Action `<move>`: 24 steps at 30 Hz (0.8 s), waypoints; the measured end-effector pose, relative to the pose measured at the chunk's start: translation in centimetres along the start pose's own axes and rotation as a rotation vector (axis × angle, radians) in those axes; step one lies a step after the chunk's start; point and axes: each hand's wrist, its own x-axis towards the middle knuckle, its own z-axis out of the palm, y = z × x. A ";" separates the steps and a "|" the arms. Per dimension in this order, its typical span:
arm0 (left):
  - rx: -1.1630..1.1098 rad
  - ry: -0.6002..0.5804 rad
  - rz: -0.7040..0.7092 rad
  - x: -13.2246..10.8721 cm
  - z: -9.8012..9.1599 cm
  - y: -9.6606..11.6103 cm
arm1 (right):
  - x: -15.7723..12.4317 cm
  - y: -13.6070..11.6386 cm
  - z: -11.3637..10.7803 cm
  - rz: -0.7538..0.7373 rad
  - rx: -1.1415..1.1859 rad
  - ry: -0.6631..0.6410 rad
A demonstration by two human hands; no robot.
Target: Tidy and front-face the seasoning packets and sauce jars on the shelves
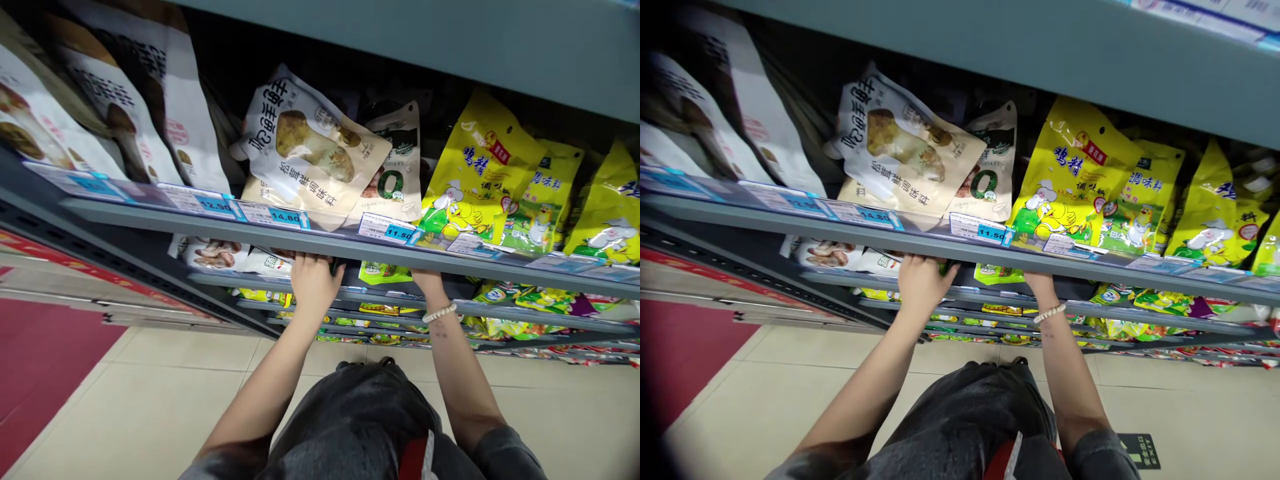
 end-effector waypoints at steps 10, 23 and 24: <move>0.081 -0.275 -0.049 2.2 0.7 0.5 | -2.4 -2.2 -3.5 0.032 -0.027 0.382; -0.516 0.378 0.495 -1.7 0.7 1.7 | -3.4 -5.7 -4.1 -0.034 0.366 0.051; -0.531 0.374 0.605 -2.3 0.6 2.3 | -3.3 -6.1 -4.1 0.029 0.468 0.055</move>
